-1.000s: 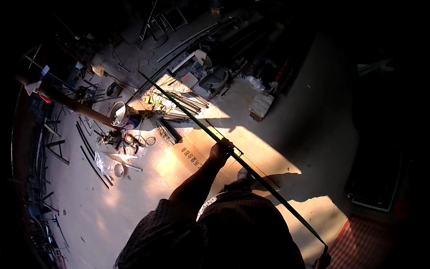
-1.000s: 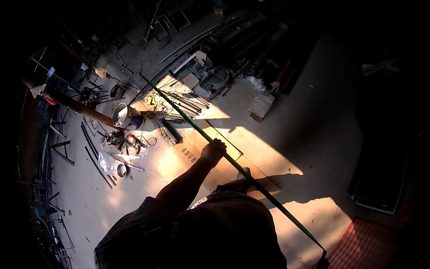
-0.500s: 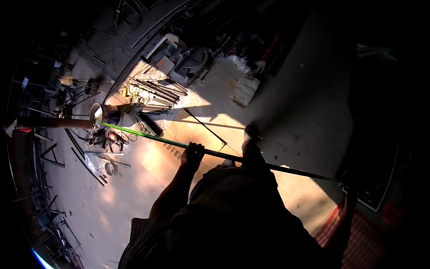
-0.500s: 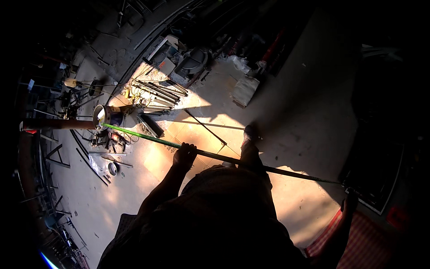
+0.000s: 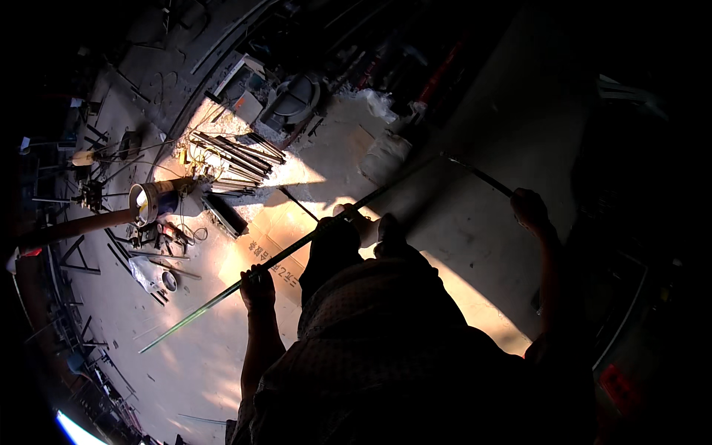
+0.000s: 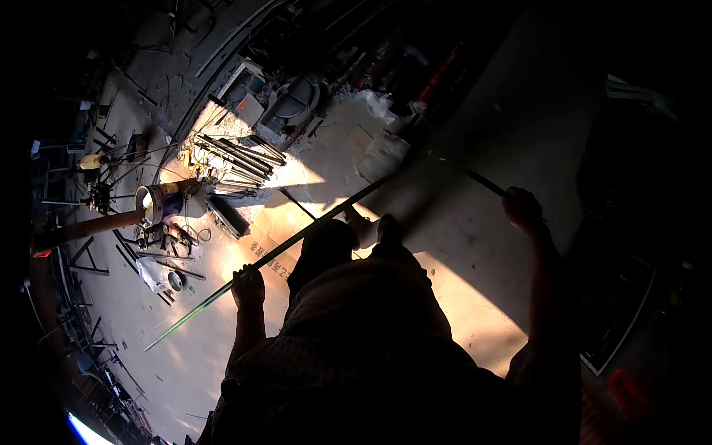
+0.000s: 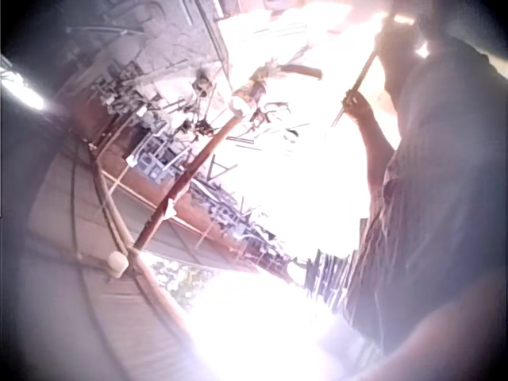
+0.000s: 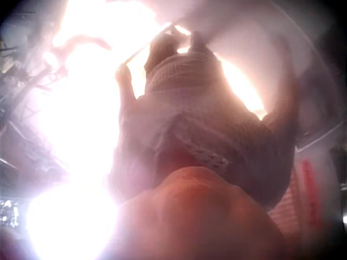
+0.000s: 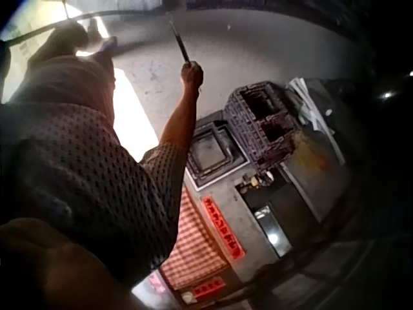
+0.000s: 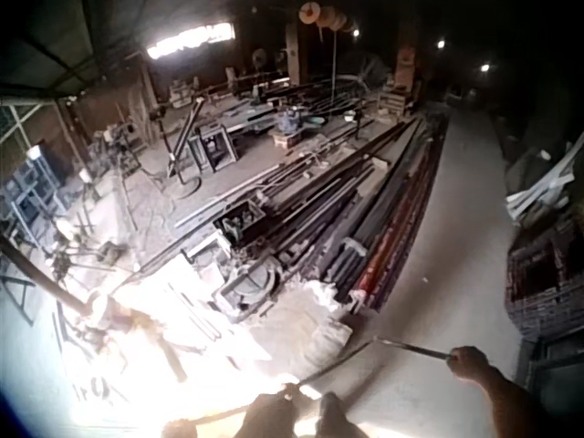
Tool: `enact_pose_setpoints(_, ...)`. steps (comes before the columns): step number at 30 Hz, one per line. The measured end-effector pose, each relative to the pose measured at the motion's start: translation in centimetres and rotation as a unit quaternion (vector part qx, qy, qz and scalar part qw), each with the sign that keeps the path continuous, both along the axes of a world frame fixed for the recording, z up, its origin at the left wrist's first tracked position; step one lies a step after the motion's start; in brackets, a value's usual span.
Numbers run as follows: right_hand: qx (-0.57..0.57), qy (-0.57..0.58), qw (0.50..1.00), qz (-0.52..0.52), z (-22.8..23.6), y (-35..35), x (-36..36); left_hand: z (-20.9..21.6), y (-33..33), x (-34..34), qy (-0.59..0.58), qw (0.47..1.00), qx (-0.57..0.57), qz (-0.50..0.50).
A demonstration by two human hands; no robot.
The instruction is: The person measures a large window frame with a tape measure, then retrieves a long metal profile and cuts it using a miter saw. They measure the cut piece and place it on the frame.
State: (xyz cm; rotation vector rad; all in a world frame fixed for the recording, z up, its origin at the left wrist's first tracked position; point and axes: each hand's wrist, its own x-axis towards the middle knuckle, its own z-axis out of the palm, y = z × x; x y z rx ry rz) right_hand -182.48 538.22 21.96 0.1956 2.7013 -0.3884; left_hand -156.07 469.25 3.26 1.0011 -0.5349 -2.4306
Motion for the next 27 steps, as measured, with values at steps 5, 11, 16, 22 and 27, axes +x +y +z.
enact_pose_setpoints(5, -0.036, -0.055, 0.996, 0.064, -0.7, -6.0, -7.7, -2.6, -3.7, -2.4, -0.270, 0.808, -0.488, -0.188)
enact_pose_setpoints(11, -0.003, -0.047, 0.988, 0.146, -0.5, -11.5, -16.3, -4.0, -10.3, -7.3, -0.206, 0.977, -0.003, 0.052)
enact_pose_setpoints(16, 0.054, -0.092, 0.982, 0.159, 4.4, -17.7, -24.0, -5.3, -15.4, -11.4, -0.276, 0.959, 0.010, 0.064)
enact_pose_setpoints(22, 0.040, -0.071, 0.963, 0.256, 6.4, -25.2, -35.3, 4.4, -20.0, -17.5, -0.271, 0.924, 0.089, 0.256)
enact_pose_setpoints(27, 0.123, -0.097, 0.934, 0.322, 14.4, -33.2, -43.2, 0.5, -21.8, -18.9, -0.229, 0.910, 0.143, 0.314)
